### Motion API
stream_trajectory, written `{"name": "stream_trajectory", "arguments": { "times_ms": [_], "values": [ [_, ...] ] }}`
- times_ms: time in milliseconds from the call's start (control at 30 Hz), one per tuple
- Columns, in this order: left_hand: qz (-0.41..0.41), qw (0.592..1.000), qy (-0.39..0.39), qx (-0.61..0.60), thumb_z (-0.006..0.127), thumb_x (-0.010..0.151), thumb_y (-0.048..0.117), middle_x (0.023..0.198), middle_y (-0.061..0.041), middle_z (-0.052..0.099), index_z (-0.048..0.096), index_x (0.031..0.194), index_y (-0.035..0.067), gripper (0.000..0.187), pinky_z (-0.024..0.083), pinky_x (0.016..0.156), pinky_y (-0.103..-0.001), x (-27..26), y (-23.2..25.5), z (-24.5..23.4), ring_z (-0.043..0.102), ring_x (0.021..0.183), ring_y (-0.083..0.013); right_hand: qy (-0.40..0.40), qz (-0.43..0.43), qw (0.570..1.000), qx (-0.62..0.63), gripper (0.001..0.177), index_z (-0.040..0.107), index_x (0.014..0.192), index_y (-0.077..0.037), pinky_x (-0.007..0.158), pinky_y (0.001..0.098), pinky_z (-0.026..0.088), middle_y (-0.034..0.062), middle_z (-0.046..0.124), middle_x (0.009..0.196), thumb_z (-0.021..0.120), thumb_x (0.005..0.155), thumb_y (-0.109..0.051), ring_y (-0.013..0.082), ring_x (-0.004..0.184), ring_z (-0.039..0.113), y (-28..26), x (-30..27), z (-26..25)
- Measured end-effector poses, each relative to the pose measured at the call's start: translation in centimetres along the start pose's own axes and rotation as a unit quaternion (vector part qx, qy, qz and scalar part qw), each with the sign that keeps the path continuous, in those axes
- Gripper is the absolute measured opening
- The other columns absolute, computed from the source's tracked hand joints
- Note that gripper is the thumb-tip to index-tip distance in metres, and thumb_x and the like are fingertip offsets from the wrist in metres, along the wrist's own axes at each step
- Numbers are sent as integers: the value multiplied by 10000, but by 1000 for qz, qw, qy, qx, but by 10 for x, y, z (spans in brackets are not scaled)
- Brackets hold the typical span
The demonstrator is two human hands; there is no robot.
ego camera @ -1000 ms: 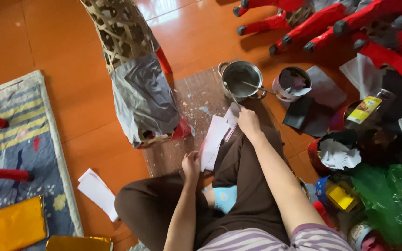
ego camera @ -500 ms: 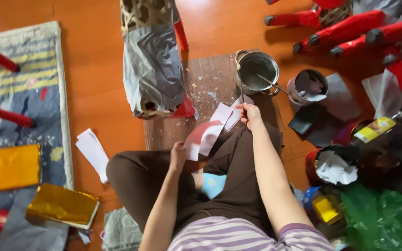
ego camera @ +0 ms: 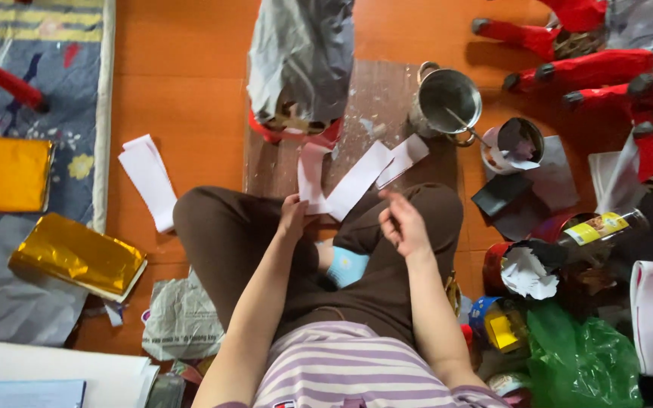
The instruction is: Cut paper strips and apply them to a red-painted structure.
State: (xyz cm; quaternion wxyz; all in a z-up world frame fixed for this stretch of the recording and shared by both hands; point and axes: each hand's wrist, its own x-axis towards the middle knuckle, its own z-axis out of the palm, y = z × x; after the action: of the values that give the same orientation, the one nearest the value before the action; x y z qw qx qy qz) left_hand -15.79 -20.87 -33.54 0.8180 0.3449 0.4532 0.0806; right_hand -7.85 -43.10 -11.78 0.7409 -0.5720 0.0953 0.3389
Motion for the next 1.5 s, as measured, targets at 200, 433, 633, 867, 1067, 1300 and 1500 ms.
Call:
{"name": "stream_trajectory", "arguments": {
  "times_ms": [200,433,633,867,1067,1300,1500],
  "values": [
    [-47,999,18,8,536,760,-32,1229,-297,443,464,1291,-18,536,590,721,-587,11,-8,2,542,1019,-463,-31,-98,762,-640,386,591,1325,-321,692,402,576,108,601,789,479,973,-208,304,776,676,58,24,44],
    [-66,998,-7,12,517,776,0,1291,-287,405,392,1357,20,595,523,749,-674,7,-1,-1,514,1091,-506,-27,-141,567,-811,482,531,1348,-366,665,453,603,108,602,865,462,928,-139,351,776,717,86,98,81],
    [-63,995,19,70,494,734,-43,1261,-358,437,478,1309,-88,577,498,596,-669,65,-58,-22,548,1007,-540,-14,-297,613,-732,280,602,1184,-175,671,533,562,240,632,769,536,912,-177,461,710,679,131,131,62],
    [-99,990,75,65,528,737,-97,1264,-386,351,453,1282,-148,552,462,574,-659,68,-53,-17,522,939,-514,-42,-145,555,-818,520,532,1335,-253,662,491,589,129,651,862,563,828,-144,360,752,707,97,24,49],
    [-140,987,29,-71,492,775,-79,1338,-365,338,391,1386,-89,619,430,713,-796,78,-56,-22,428,1152,-618,-81,-28,617,-782,670,404,1475,-342,647,469,591,144,646,820,483,878,-48,368,736,700,62,-54,45],
    [-153,970,25,-185,393,793,-150,1356,-265,193,394,1352,-60,567,450,797,-823,9,8,-2,342,1168,-550,-48,42,614,-787,602,450,1433,-350,769,523,584,167,687,891,447,900,-68,385,863,701,65,-52,31],
    [-56,996,-33,55,591,802,-81,1469,-432,113,306,1401,-94,664,413,796,-826,2,-3,2,202,1342,-591,-54,57,636,-768,563,502,1407,-291,779,531,581,211,705,900,421,908,-44,407,886,704,46,-68,57]
  ]
}}
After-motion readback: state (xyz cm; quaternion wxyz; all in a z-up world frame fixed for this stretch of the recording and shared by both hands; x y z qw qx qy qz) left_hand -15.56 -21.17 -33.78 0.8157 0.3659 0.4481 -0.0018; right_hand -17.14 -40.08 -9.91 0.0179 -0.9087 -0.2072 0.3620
